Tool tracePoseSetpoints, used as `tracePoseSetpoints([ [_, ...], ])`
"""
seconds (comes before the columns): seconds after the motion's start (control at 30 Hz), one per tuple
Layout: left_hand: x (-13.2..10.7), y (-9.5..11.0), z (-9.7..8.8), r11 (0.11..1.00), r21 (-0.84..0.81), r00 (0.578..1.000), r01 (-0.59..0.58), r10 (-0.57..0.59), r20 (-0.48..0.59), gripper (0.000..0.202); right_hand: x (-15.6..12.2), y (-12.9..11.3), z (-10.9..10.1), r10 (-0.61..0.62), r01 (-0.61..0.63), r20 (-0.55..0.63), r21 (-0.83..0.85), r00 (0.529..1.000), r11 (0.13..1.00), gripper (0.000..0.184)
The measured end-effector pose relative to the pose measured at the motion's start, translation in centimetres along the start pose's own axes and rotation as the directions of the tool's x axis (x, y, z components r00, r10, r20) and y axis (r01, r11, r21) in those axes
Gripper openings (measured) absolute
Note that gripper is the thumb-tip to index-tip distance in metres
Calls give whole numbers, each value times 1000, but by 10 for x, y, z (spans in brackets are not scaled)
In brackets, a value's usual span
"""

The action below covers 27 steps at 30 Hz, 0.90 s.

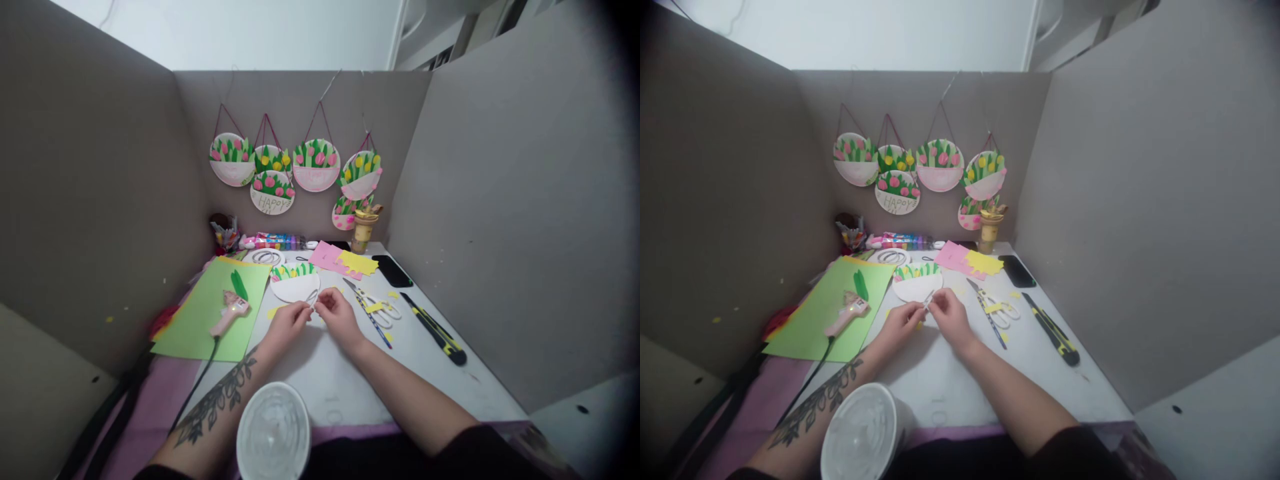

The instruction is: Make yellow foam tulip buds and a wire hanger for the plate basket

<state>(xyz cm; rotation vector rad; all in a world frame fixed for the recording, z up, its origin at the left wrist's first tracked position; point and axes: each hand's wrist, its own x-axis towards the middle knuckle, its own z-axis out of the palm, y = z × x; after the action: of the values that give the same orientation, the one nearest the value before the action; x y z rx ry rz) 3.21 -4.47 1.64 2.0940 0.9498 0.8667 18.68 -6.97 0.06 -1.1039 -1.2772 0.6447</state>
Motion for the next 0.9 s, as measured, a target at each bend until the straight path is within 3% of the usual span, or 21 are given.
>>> tracePoseSetpoints([
  [0.1, 0, 1, -2, 1000, -25, 1000, -9, 9, -15, 29, 1, -1, -6, -156, 156, 19, -250, 988, 956, 20],
  [0.23, 1, 3, -3, 999, -34, 999, -27, 26, -20, 28, 3, 1, -9, -287, 277, 27, -355, 958, 893, 14],
  [0.37, 0, 5, -3, 999, -43, 1000, -12, 12, -21, 29, 2, 4, -8, -321, 303, 19, -381, 947, 873, 7],
  [0.47, 1, 4, -3, 999, -40, 999, 16, -18, -41, 29, -1, 0, -9, -295, 255, -66, -348, 953, 902, 9],
  [0.53, 1, 1, -3, 998, -36, 996, 47, -50, -78, 29, -4, -9, -11, -272, 270, 25, -239, 962, 933, 21],
  [0.57, 2, 0, -3, 997, -39, 993, 66, -70, -97, 29, -6, -15, -12, -259, 287, 179, -152, 949, 946, 26],
  [0.6, 3, -2, -4, 995, -46, 989, 86, -91, -117, 28, -9, -22, -12, -245, 286, 388, -50, 888, 957, 31],
  [0.67, 4, -5, -7, 990, -68, 979, 121, -131, -154, 29, -15, -36, -9, -198, 179, 755, 109, 625, 978, 48],
  [0.7, 5, -7, -8, 988, -76, 975, 135, -146, -168, 29, -19, -43, -5, -190, 104, 851, 159, 489, 982, 63],
  [0.77, 7, -10, -11, 985, -80, 969, 152, -164, -183, 29, -29, -54, 5, -219, -25, 929, 237, 297, 971, 89],
  [0.83, 9, -13, -11, 984, -74, 968, 160, -171, -184, 29, -41, -60, 19, -255, -103, 956, 271, 144, 957, 101],
  [0.87, 9, -15, -11, 984, -70, 968, 163, -173, -183, 29, -47, -62, 25, -249, -120, 963, 261, 105, 958, 105],
  [0.9, 10, -16, -10, 984, -67, 967, 164, -173, -184, 28, -52, -62, 31, -226, -120, 968, 239, 111, 964, 107],
])
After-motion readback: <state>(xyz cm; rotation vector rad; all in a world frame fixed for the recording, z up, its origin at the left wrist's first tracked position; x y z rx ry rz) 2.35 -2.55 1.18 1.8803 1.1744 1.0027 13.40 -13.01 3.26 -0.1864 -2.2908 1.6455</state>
